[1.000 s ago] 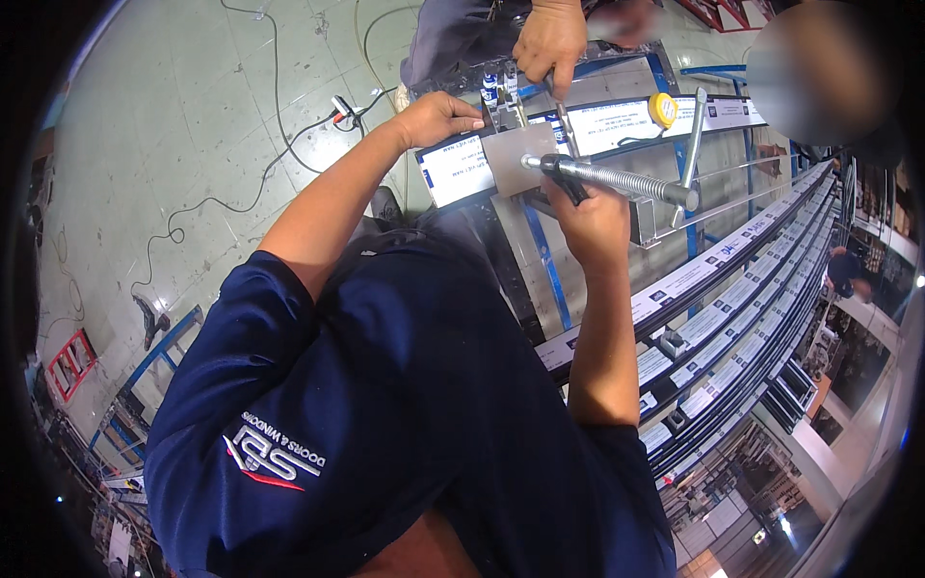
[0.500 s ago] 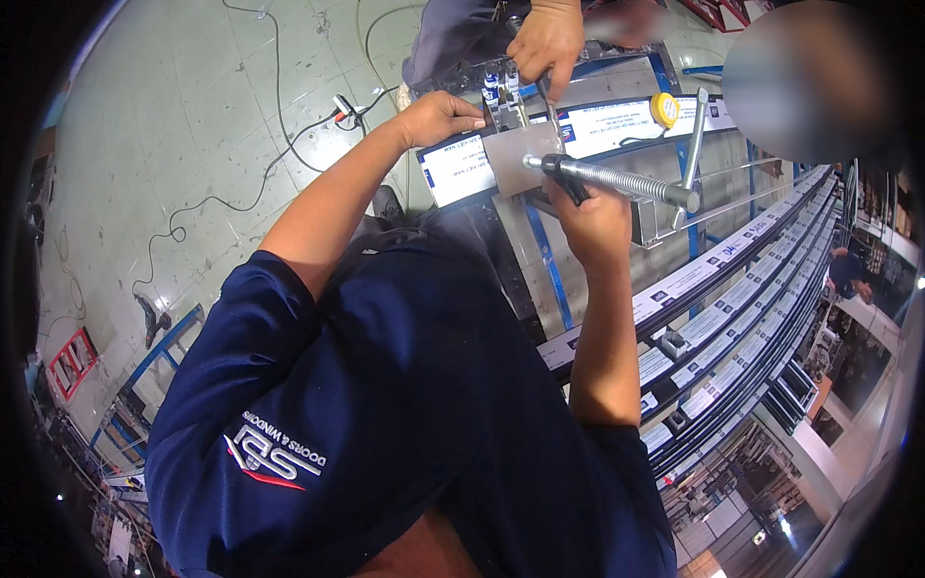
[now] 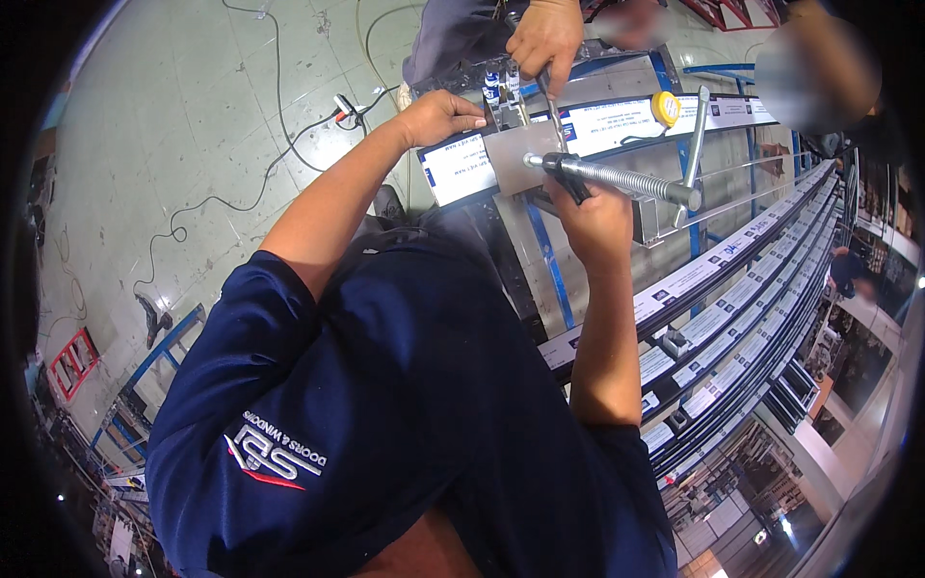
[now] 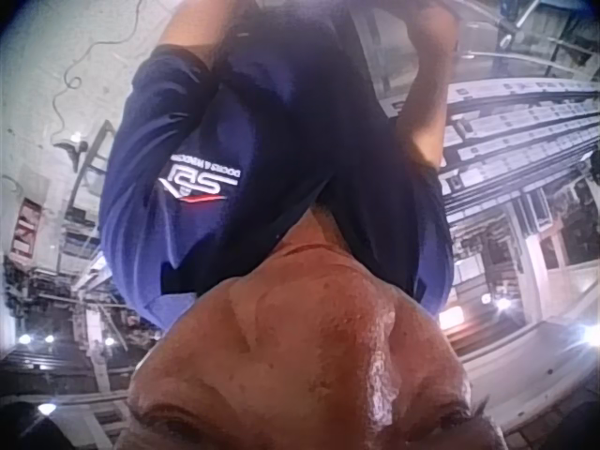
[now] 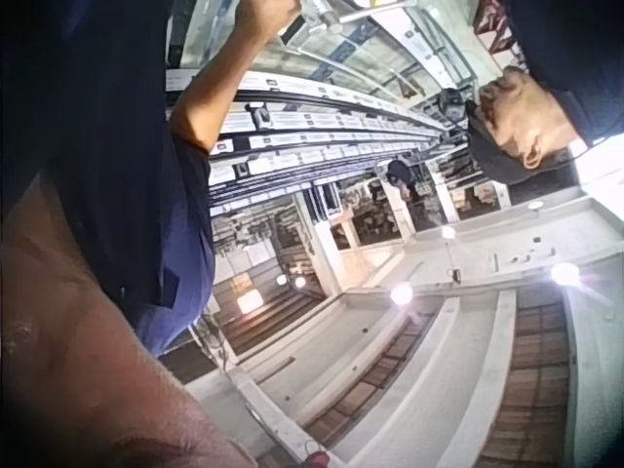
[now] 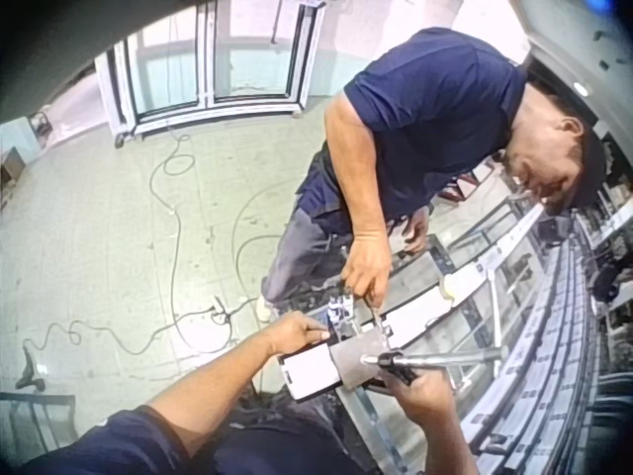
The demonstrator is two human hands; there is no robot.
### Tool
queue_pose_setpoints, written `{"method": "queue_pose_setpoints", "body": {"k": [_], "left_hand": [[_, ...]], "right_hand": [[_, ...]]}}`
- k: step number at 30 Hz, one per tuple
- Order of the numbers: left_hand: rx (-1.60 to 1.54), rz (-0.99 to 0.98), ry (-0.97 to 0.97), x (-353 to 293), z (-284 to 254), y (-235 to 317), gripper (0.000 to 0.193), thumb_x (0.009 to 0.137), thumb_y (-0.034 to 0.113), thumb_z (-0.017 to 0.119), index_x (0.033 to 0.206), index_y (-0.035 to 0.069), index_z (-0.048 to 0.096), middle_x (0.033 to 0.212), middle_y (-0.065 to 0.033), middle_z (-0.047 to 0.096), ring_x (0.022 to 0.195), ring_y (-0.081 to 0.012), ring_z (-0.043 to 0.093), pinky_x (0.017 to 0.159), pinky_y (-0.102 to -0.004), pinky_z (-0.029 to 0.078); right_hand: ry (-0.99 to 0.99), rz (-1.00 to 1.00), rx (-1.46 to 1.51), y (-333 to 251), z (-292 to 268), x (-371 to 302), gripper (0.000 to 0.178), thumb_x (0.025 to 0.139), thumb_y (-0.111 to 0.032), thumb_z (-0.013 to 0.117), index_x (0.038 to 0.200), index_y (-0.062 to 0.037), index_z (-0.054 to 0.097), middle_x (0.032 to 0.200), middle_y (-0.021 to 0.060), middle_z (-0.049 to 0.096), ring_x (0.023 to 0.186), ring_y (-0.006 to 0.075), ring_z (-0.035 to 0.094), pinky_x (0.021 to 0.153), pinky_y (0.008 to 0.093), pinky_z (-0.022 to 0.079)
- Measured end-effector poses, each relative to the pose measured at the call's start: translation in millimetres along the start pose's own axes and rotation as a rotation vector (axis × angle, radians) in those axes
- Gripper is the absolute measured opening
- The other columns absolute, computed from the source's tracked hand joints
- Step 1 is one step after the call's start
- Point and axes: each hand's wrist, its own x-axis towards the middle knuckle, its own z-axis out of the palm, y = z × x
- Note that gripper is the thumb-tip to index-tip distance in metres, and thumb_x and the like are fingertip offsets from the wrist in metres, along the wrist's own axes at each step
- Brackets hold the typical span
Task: Measure, mark, and drill holes into metal frame components for assembly.
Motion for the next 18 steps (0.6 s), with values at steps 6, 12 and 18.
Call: {"method": "queue_pose_setpoints", "body": {"k": [6,12,18], "left_hand": [[0.001,0.005,-0.004,-0.3,0.5,1.0,0.036,0.105,0.038,0.075,0.129,0.012,0.081,0.117,-0.0120,0.083,0.105,-0.0218,0.077,0.098,-0.0336,0.057],[-0.001,0.019,0.009,-3.8,-4.1,5.0,0.034,0.104,0.036,0.075,0.126,0.011,0.082,0.115,-0.0117,0.083,0.102,-0.0223,0.077,0.095,-0.0342,0.058],[0.055,0.392,0.717,-35.7,-23.5,102.5,0.011,0.090,0.016,0.074,0.097,0.007,0.075,0.090,-0.0107,0.073,0.076,-0.0262,0.073,0.073,-0.0370,0.060]], "right_hand": [[0.005,-0.004,0.013,1.6,1.1,-0.6,0.041,0.099,-0.044,0.080,0.118,-0.0079,0.084,0.087,0.0099,0.077,0.078,0.0190,0.067,0.079,0.0356,0.055],[-0.002,0.020,0.008,-4.5,-1.0,-0.4,0.039,0.097,-0.042,0.082,0.117,-0.0088,0.084,0.087,0.0098,0.077,0.078,0.0202,0.068,0.079,0.0359,0.055],[0.069,-0.126,-0.032,14.4,1.8,5.4,0.033,0.097,-0.034,0.083,0.116,-0.0069,0.083,0.096,0.0151,0.081,0.088,0.0257,0.077,0.083,0.0388,0.058]]}}
